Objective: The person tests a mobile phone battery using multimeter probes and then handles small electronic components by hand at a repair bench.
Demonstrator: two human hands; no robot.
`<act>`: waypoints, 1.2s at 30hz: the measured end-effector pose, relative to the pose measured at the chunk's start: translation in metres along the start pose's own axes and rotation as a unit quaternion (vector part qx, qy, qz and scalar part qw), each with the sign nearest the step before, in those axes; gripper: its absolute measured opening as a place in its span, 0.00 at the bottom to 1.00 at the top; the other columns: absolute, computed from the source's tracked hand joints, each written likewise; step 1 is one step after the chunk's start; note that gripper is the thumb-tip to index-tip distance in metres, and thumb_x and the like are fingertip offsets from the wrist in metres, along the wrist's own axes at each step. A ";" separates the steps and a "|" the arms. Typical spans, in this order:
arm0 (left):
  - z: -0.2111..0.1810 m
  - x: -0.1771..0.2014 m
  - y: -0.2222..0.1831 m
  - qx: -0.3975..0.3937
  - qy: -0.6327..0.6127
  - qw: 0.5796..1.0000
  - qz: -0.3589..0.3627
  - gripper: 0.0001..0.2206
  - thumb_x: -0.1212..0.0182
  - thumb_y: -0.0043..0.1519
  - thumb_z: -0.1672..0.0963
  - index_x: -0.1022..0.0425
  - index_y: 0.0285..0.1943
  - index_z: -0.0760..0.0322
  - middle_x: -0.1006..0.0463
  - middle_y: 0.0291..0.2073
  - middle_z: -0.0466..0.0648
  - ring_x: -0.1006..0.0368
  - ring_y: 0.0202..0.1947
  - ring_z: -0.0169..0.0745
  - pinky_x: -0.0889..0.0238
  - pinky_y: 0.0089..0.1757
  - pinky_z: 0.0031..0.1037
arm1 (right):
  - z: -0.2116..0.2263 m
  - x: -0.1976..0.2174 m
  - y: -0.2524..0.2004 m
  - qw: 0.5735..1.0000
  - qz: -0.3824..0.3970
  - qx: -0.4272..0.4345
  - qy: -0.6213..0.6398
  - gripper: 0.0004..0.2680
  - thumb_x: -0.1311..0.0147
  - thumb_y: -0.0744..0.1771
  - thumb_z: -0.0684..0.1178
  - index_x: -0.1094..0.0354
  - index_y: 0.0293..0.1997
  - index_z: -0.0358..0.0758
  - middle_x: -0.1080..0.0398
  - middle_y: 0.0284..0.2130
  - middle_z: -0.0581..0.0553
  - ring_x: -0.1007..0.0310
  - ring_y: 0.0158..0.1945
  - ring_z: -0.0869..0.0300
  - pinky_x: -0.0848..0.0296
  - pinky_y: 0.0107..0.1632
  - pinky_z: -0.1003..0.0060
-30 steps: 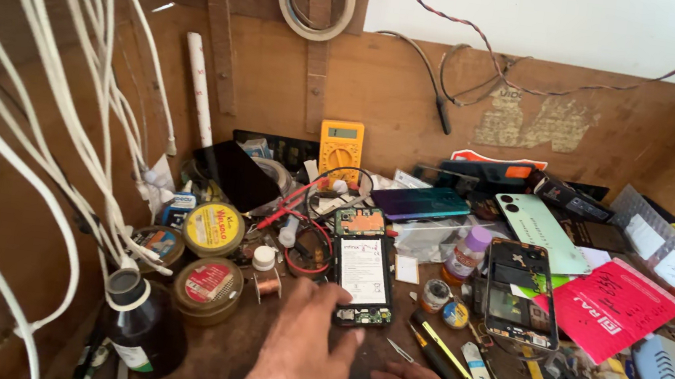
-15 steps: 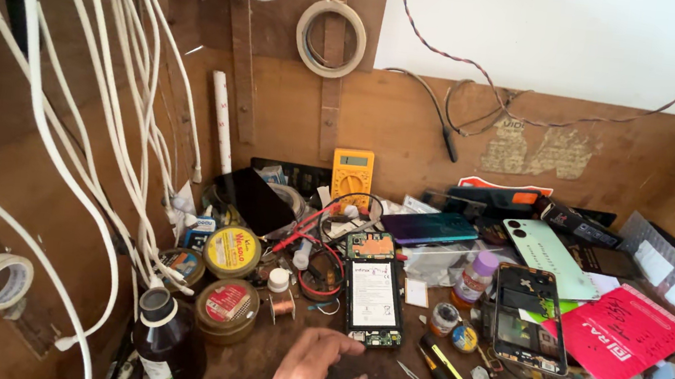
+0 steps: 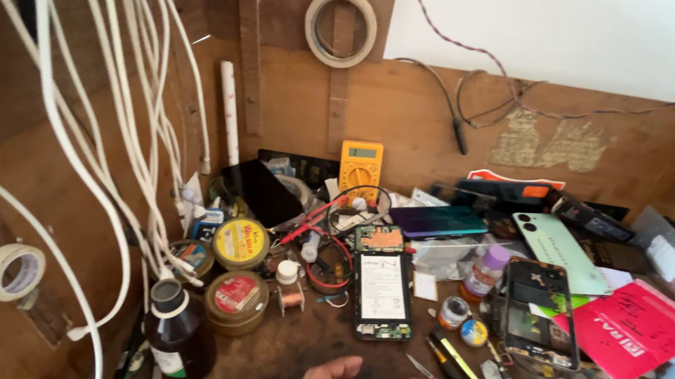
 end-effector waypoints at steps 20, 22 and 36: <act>-0.075 0.012 -0.035 -0.107 0.052 0.981 -0.151 0.13 0.34 0.44 0.62 0.18 0.38 0.60 0.17 0.38 0.49 0.17 0.42 0.43 0.24 0.45 0.32 | 0.056 0.035 0.023 0.991 0.038 -0.125 0.013 0.09 0.32 0.58 0.51 0.20 0.38 0.48 0.20 0.37 0.50 0.21 0.48 0.56 0.30 0.56 0.57; -0.073 0.015 -0.034 -0.141 0.077 0.978 -0.133 0.11 0.33 0.45 0.62 0.16 0.35 0.59 0.16 0.38 0.49 0.17 0.43 0.45 0.25 0.46 0.34 | 0.057 0.036 0.024 0.991 0.041 -0.126 0.013 0.09 0.32 0.58 0.51 0.20 0.38 0.49 0.20 0.37 0.50 0.21 0.48 0.56 0.30 0.56 0.58; -0.027 -0.002 -0.026 -0.238 0.066 0.963 -0.108 0.06 0.31 0.47 0.61 0.17 0.31 0.58 0.16 0.30 0.49 0.16 0.35 0.43 0.23 0.39 0.32 | 0.044 0.024 0.013 0.990 0.019 -0.140 0.007 0.08 0.31 0.57 0.50 0.19 0.36 0.49 0.20 0.34 0.49 0.20 0.46 0.57 0.28 0.54 0.56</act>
Point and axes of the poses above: each hand's wrist, its own y-axis towards the middle knuckle, its own x-axis out of the back of the hand, z = x × y, the point moved 2 cm from there along y, towards the middle knuckle
